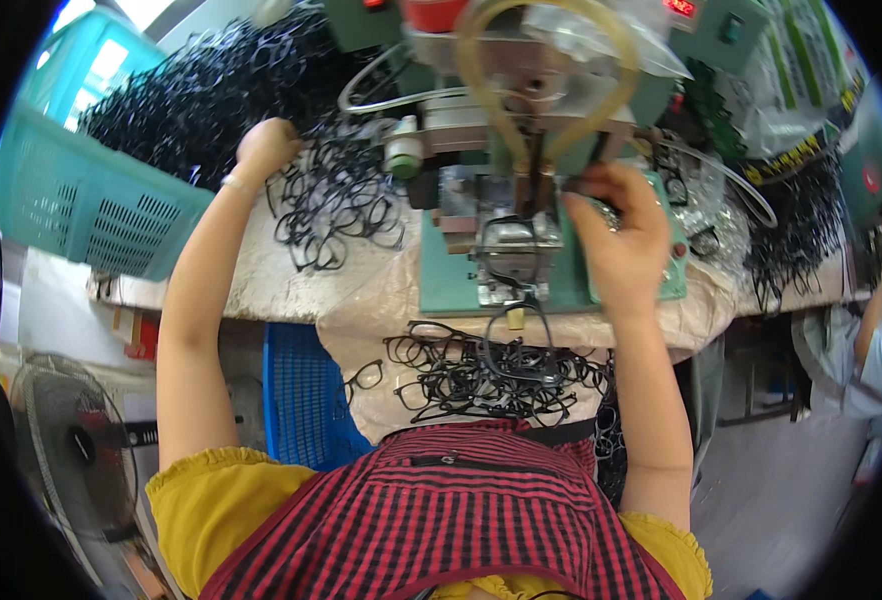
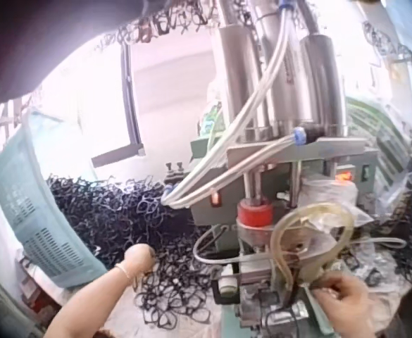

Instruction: The person repeatedly picks up black eyeglass frames, places them into a green fixture on a machine, and presses a lever to attach small metal components. They then remove the frames and place them into a pile on the table. The process is repeated continuously throughout the clip.

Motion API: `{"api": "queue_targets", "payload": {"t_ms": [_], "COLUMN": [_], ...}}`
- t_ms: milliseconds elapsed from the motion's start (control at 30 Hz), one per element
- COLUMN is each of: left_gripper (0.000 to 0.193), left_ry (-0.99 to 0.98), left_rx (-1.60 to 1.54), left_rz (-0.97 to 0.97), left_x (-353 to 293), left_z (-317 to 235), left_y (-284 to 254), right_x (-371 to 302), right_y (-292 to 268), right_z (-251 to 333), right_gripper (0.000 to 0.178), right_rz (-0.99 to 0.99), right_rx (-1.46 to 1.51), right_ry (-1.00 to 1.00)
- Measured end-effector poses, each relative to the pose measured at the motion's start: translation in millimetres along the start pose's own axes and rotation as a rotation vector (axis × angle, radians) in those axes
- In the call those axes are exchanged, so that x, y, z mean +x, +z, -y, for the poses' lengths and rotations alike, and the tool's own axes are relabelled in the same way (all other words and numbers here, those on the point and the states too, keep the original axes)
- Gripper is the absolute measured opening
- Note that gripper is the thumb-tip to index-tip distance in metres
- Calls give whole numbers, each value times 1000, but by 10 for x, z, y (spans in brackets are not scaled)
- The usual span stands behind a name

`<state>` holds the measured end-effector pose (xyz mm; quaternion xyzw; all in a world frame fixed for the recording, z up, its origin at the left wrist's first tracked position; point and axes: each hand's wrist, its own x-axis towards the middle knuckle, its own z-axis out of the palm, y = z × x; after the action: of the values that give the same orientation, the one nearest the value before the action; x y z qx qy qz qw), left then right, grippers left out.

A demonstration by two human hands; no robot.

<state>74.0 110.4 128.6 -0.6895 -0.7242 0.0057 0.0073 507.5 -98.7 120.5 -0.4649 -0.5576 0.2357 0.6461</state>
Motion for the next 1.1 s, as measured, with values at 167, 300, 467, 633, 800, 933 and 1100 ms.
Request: {"api": "queue_targets", "payload": {"t_ms": [167,300,467,633,800,933,1100], "left_gripper": [20,10,29,30,32,29,28], "left_ry": [83,225,216,491,767,783,765], "left_rx": [-916,-1206,-1077,-1193,-997,-884,-804], "left_rz": [-433,-655,-371,-452,-351,-222,-303], "left_x": [-950,-1758,-2164,-2558,-2613,-2465,-2454], "left_z": [-193,-870,-1064,-1166,-1523,-1707,-1846], "left_y": [-137,-475,-429,-712,-1207,-1479,-1547], "right_x": [-104,-42,-70,-90,-106,-167,-231], "right_y": [282,203,364,376,382,459,448], "right_z": [44,62,167,298,164,122,119], "right_gripper": [41,42,45,47,58,59,61], "right_rz": [-35,3,1,67,67,3,-44], "right_rx": [193,177,403,341,298,263,399], "right_ry": [173,263,252,231,160,125,189]}}
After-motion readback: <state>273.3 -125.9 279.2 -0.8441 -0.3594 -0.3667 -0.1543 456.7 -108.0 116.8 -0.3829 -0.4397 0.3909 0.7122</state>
